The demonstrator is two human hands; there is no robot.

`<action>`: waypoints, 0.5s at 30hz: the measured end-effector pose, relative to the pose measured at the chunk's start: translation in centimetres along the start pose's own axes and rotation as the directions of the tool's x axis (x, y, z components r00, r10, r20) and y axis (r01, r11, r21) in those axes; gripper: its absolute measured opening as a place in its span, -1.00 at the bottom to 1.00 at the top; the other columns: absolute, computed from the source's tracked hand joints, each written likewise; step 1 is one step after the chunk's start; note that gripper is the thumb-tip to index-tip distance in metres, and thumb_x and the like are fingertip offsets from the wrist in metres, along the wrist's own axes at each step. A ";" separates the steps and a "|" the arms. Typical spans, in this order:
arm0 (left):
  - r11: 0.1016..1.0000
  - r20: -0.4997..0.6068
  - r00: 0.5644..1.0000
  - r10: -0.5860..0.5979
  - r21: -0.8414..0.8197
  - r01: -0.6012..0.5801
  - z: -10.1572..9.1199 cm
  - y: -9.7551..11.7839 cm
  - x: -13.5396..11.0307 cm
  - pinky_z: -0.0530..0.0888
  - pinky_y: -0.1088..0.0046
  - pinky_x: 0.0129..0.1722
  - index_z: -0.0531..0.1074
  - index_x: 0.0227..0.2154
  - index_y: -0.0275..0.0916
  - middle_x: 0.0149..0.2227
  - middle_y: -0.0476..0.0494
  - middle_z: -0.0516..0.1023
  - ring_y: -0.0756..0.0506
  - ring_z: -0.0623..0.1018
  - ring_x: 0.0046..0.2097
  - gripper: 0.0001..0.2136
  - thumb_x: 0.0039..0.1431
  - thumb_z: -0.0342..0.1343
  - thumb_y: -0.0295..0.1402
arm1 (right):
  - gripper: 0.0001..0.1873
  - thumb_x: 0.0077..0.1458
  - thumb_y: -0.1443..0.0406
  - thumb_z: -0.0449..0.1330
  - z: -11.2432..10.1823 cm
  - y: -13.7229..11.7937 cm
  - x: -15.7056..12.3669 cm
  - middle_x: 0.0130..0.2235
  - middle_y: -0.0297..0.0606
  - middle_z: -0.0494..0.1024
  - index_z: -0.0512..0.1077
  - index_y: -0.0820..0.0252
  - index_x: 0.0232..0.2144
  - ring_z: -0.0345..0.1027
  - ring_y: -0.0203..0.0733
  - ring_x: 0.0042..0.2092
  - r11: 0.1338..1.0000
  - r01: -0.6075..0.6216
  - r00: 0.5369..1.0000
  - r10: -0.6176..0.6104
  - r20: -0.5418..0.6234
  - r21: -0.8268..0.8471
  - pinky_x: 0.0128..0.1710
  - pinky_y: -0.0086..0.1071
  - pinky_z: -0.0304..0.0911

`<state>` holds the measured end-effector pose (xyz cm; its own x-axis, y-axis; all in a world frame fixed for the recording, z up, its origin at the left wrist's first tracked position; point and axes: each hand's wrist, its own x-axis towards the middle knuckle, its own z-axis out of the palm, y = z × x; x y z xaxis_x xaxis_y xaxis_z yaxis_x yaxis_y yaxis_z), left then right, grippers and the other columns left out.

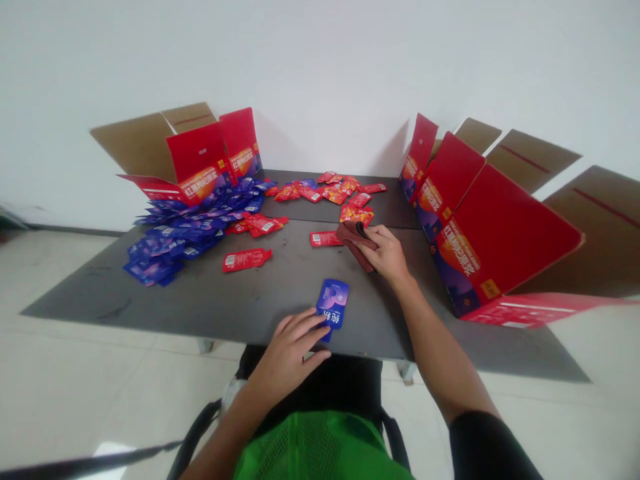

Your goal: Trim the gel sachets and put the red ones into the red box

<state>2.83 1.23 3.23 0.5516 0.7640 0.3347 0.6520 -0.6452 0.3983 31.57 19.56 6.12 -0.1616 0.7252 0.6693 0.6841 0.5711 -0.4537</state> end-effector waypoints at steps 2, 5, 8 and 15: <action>0.999 -0.054 0.998 0.034 0.009 -0.034 0.8 0.3 -0.5 0.37 0.03 0.26 0.48 0.12 -0.21 0.24 -0.25 0.46 -0.24 0.38 0.31 -0.64 0.31 0.22 -0.25 | -0.63 0.28 0.06 0.20 -0.2 -0.3 0.2 -0.15 -0.15 0.54 0.58 0.13 -0.02 0.47 -0.06 -0.13 1.000 -0.010 1.000 0.010 0.019 -0.015 -0.14 -0.24 0.40; 0.996 -0.100 0.992 0.083 -0.010 -0.084 2.2 0.1 -1.1 0.42 0.07 0.24 0.46 0.13 -0.25 0.24 -0.27 0.47 -0.23 0.42 0.28 -0.63 0.32 0.20 -0.27 | -0.66 0.30 0.09 0.19 -0.4 -3.0 -0.1 -0.15 -0.15 0.55 0.58 0.14 -0.04 0.47 -0.08 -0.13 0.999 0.037 0.995 -0.034 0.096 -0.024 -0.17 -0.28 0.38; 0.994 -0.110 0.988 0.106 -0.018 -0.108 2.9 -0.3 -1.4 0.45 0.07 0.22 0.44 0.16 -0.22 0.20 -0.23 0.51 -0.21 0.47 0.24 -0.65 0.35 0.16 -0.33 | -0.66 0.31 0.12 0.18 0.0 -7.2 -2.1 -0.10 -0.14 0.55 0.54 0.12 0.03 0.45 -0.11 -0.10 0.976 0.219 0.947 -0.211 0.244 -0.006 -0.16 -0.31 0.37; 0.993 -0.143 0.982 0.120 -0.003 -0.122 2.8 -0.2 -1.1 0.51 0.11 0.15 0.52 0.07 -0.22 0.11 -0.20 0.59 -0.19 0.55 0.16 -0.74 0.38 0.11 -0.40 | -0.68 0.30 0.20 0.20 3.3 -8.0 -5.4 -0.12 -0.18 0.56 0.52 0.10 0.06 0.43 -0.16 -0.14 0.937 0.350 0.839 -0.307 0.450 -0.014 -0.18 -0.35 0.34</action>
<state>3.53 0.57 0.40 0.5460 0.6734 0.4984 0.5783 -0.7334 0.3573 24.64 12.40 4.19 -0.6654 0.6062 0.4356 0.5944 0.7833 -0.1821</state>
